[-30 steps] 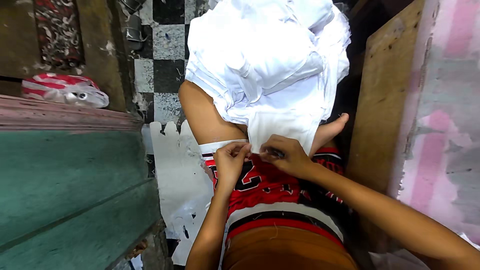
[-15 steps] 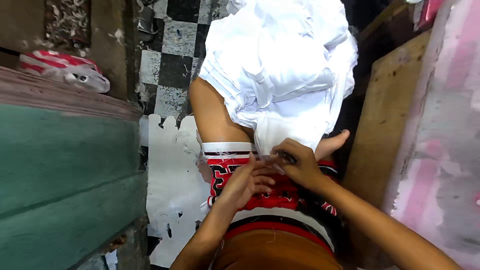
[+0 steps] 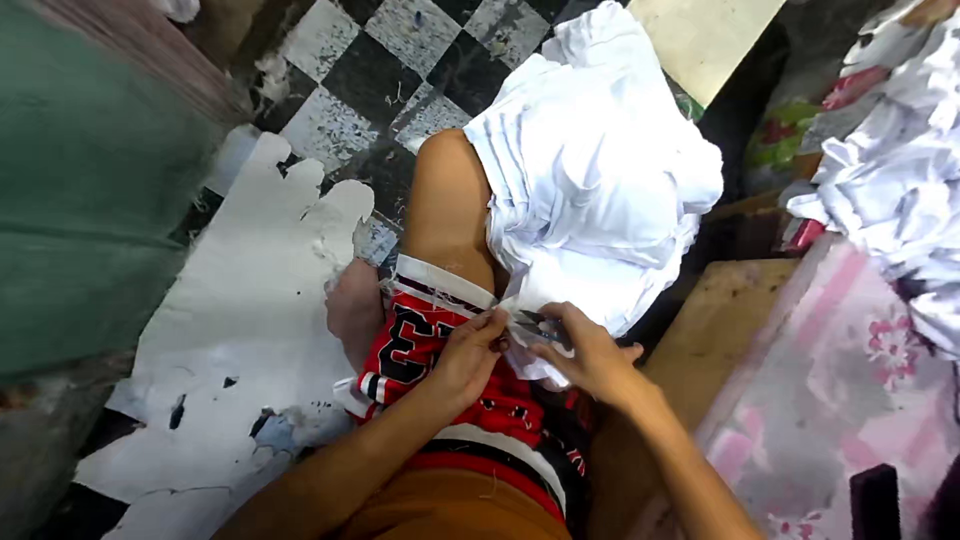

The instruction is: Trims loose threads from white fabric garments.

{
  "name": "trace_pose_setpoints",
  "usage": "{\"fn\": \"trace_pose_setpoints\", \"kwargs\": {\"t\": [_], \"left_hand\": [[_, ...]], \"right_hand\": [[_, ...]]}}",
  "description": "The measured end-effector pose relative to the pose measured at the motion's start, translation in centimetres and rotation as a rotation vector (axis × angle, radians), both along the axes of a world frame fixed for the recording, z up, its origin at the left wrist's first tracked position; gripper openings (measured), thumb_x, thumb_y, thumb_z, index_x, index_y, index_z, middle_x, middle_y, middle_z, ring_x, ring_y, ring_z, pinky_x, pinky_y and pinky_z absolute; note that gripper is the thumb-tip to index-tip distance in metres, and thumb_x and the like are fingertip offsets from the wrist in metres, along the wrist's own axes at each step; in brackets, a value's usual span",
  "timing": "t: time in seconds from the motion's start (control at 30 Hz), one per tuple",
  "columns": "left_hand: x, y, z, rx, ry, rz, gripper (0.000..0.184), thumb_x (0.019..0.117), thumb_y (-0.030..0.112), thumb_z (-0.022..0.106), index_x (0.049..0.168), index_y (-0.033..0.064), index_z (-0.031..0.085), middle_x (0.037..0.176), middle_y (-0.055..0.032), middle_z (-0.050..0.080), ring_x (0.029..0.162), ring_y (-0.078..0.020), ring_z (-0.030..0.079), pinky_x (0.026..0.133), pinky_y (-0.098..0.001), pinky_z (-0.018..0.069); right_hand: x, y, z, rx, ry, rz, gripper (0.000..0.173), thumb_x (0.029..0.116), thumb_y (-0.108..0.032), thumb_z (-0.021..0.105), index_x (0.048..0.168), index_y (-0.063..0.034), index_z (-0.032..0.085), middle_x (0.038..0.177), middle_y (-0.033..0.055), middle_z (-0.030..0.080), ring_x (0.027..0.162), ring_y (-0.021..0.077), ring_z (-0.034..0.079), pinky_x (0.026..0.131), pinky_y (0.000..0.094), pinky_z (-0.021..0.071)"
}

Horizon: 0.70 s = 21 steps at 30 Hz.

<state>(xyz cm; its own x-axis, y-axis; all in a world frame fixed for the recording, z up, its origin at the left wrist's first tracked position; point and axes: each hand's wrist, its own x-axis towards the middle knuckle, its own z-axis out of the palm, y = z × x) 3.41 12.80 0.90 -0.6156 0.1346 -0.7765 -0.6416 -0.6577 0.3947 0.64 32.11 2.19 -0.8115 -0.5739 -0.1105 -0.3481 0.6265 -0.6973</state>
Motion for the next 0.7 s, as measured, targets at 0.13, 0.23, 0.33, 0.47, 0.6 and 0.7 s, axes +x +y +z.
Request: {"fn": "trace_pose_setpoints", "kwargs": {"t": [0.13, 0.23, 0.33, 0.47, 0.6, 0.7], "left_hand": [[0.0, -0.5, -0.2, -0.029, 0.085, -0.022, 0.019, 0.1082, 0.006, 0.045, 0.106, -0.0001, 0.063, 0.088, -0.0017, 0.067, 0.079, -0.0080, 0.065, 0.078, -0.0246, 0.0543], [0.2, -0.7, -0.5, -0.087, 0.159, -0.058, 0.020, 0.1069, 0.004, 0.047, 0.101, 0.0002, 0.065, 0.086, -0.0001, 0.067, 0.080, -0.0067, 0.064, 0.080, -0.0247, 0.0544], [0.3, -0.9, -0.8, -0.121, 0.216, -0.094, 0.021, 0.1061, 0.004, 0.049, 0.099, 0.0022, 0.068, 0.085, 0.0022, 0.067, 0.078, -0.0044, 0.062, 0.079, -0.0233, 0.0530], [0.1, -1.1, -0.5, -0.105, 0.184, -0.099, 0.022, 0.1069, 0.006, 0.048, 0.098, 0.0023, 0.068, 0.084, 0.0022, 0.066, 0.077, -0.0045, 0.061, 0.078, -0.0230, 0.0519], [-0.1, -1.4, -0.2, -0.047, 0.130, -0.093, 0.024, 0.1086, 0.009, 0.046, 0.099, 0.0024, 0.067, 0.086, 0.0010, 0.066, 0.079, -0.0054, 0.061, 0.077, -0.0225, 0.0513], [-0.2, -1.4, 0.0, -0.029, 0.104, -0.089, 0.025, 0.1091, 0.011, 0.045, 0.099, 0.0025, 0.067, 0.086, 0.0003, 0.066, 0.080, -0.0064, 0.062, 0.078, -0.0228, 0.0521]], "right_hand": [[-3.6, 0.4, 1.4, 0.078, 0.051, 0.185, 0.032, 0.1008, -0.025, 0.063, 0.112, 0.0045, 0.069, 0.090, 0.0161, 0.067, 0.073, 0.0233, 0.065, 0.068, 0.0349, 0.0569], [-5.3, 0.1, 1.7, 0.118, 0.071, 0.303, 0.030, 0.1001, -0.025, 0.064, 0.110, 0.0025, 0.071, 0.091, 0.0141, 0.068, 0.075, 0.0250, 0.067, 0.070, 0.0383, 0.0575], [-6.3, -0.4, 1.7, 0.141, 0.086, 0.381, 0.028, 0.0979, -0.024, 0.066, 0.108, 0.0008, 0.072, 0.087, 0.0117, 0.068, 0.074, 0.0243, 0.066, 0.069, 0.0385, 0.0542], [-6.7, -1.1, 2.1, 0.173, 0.123, 0.436, 0.023, 0.0969, -0.021, 0.067, 0.105, -0.0005, 0.073, 0.088, 0.0114, 0.070, 0.077, 0.0256, 0.069, 0.072, 0.0410, 0.0552], [-6.6, -1.3, 2.3, 0.197, 0.171, 0.452, 0.020, 0.0980, -0.018, 0.065, 0.103, -0.0013, 0.074, 0.089, 0.0122, 0.073, 0.082, 0.0278, 0.072, 0.078, 0.0429, 0.0565], [-6.5, -1.2, 2.4, 0.196, 0.212, 0.448, 0.018, 0.0989, -0.016, 0.063, 0.099, -0.0014, 0.074, 0.084, 0.0117, 0.072, 0.079, 0.0277, 0.071, 0.074, 0.0418, 0.0561]]}}
